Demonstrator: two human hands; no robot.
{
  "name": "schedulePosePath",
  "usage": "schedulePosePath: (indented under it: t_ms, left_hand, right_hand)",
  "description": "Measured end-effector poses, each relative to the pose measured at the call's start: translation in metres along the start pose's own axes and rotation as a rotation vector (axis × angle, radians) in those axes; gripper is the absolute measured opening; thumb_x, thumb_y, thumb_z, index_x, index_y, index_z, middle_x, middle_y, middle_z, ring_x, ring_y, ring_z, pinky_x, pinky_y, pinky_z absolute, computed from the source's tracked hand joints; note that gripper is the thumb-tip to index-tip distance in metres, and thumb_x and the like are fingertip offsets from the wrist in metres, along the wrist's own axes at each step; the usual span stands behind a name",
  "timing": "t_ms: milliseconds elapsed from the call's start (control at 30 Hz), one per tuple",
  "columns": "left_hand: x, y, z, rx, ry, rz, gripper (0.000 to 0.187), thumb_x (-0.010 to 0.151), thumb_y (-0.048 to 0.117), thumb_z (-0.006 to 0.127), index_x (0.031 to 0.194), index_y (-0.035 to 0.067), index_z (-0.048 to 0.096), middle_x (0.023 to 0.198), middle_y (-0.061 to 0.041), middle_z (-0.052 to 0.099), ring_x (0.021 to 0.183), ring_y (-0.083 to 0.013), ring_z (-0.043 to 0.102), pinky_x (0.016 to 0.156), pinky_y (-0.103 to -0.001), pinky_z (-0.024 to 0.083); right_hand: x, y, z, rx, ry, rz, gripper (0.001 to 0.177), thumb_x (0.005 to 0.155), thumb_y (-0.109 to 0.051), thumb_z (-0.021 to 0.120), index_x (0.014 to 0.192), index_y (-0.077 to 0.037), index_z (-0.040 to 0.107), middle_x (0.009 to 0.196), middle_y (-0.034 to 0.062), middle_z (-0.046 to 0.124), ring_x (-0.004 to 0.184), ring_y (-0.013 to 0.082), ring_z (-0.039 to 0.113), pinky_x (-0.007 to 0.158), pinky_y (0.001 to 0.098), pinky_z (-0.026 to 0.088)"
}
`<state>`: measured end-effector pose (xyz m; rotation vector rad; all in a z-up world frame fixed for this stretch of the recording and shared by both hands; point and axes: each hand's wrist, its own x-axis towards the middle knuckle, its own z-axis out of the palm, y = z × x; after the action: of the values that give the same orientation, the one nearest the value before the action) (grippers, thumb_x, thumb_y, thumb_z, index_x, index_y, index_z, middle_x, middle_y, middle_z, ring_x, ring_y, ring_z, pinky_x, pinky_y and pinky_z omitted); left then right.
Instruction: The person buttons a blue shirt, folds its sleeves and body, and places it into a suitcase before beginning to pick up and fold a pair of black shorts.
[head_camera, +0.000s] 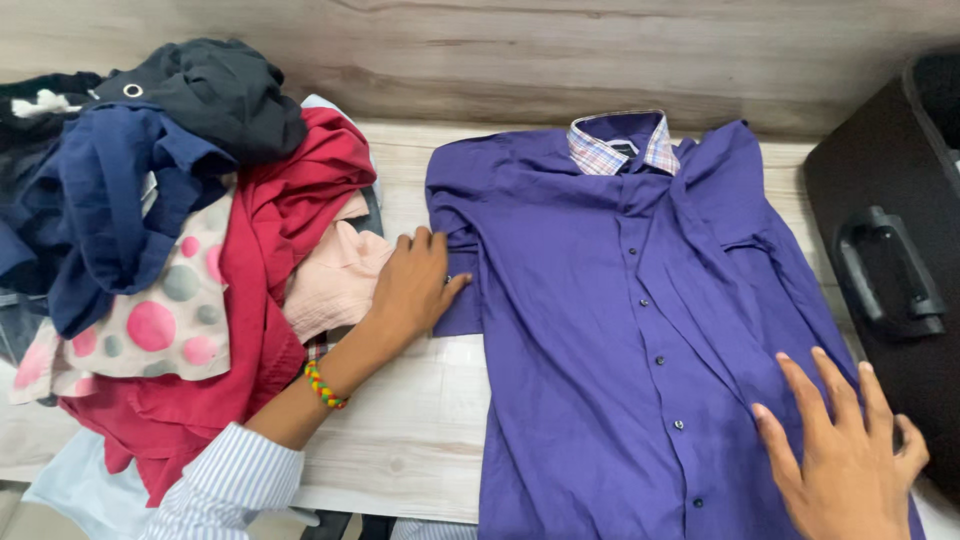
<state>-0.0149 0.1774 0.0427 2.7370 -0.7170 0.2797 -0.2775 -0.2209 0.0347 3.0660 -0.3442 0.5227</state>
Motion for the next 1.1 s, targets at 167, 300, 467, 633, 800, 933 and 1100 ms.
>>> schedulePosePath:
  t_ms: [167,300,467,633,800,933,1100]
  left_hand:
    - [-0.029,-0.019,-0.005,-0.325,-0.122,-0.210,0.054,0.079,0.034,0.082,0.115,-0.001,0.060,0.091,-0.018,0.068,0.083,-0.0324,0.067,0.075,-0.043,0.052]
    - [-0.030,-0.018,-0.002,-0.480,-0.118,-0.235,0.026,0.091,0.025,0.072,0.101,0.003,0.062,0.081,-0.015,0.070,0.074,-0.0289,0.070,0.071,-0.041,0.053]
    - [-0.037,-0.019,-0.047,-0.512,0.235,-0.221,0.017,0.097,0.013,0.064,0.108,0.004,0.055,0.088,-0.019,0.068,0.077,-0.0344,0.068,0.069,-0.045,0.051]
    - [-0.044,-0.048,-0.133,-0.155,0.708,-0.155,0.012,0.105,-0.001,0.061,0.116,-0.001,0.056,0.101,-0.021,0.065,0.092,-0.0362,0.067,0.083,-0.044,0.050]
    - [-0.067,-0.079,-0.157,0.061,0.757,-0.239,0.024,0.096,-0.008,0.055,0.120,-0.004,0.055,0.111,-0.020,0.066,0.103,-0.0351,0.067,0.095,-0.043,0.051]
    - [-0.084,-0.096,-0.155,0.179,0.771,-0.259,0.028,0.096,-0.010,0.054,0.123,-0.003,0.060,0.114,-0.021,0.068,0.104,-0.0361,0.067,0.095,-0.044,0.051]
    - [-0.083,-0.100,-0.177,0.189,0.840,-0.139,0.024,0.101,-0.009,0.051,0.122,-0.003,0.061,0.117,-0.021,0.067,0.107,-0.0354,0.067,0.096,-0.041,0.053]
  right_hand:
    - [0.061,-0.043,-0.005,-0.227,-0.199,-0.084,0.069,0.086,-0.065,0.049,0.148,-0.036,0.046,0.161,0.0036,0.039,0.153,0.0327,0.030,0.112,0.0764,0.023]
    - [0.082,-0.052,0.015,-0.029,-0.389,0.015,0.073,0.086,-0.066,0.050,0.151,-0.037,0.038,0.163,0.0031,0.029,0.151,0.0363,0.022,0.104,0.0798,0.020]
    - [0.066,-0.042,0.034,0.027,-0.354,0.050,0.079,0.085,-0.064,0.048,0.158,-0.040,0.028,0.166,-0.0004,0.018,0.152,0.0356,0.014,0.103,0.0821,0.014]
    - [0.058,-0.037,0.046,-0.013,-0.289,0.057,0.073,0.089,-0.064,0.047,0.155,-0.041,0.027,0.167,-0.0023,0.017,0.154,0.0339,0.012,0.105,0.0827,0.012]
    - [0.058,-0.035,0.049,0.019,-0.286,0.058,0.074,0.088,-0.063,0.047,0.155,-0.040,0.026,0.167,-0.0012,0.016,0.153,0.0356,0.010,0.103,0.0836,0.010]
    - [0.056,-0.033,0.050,0.036,-0.260,0.039,0.073,0.089,-0.062,0.046,0.156,-0.039,0.027,0.167,-0.0002,0.017,0.153,0.0366,0.011,0.103,0.0841,0.010]
    - [0.054,-0.031,0.055,0.029,-0.232,0.024,0.075,0.087,-0.064,0.045,0.156,-0.039,0.027,0.167,-0.0005,0.018,0.153,0.0365,0.012,0.103,0.0841,0.011]
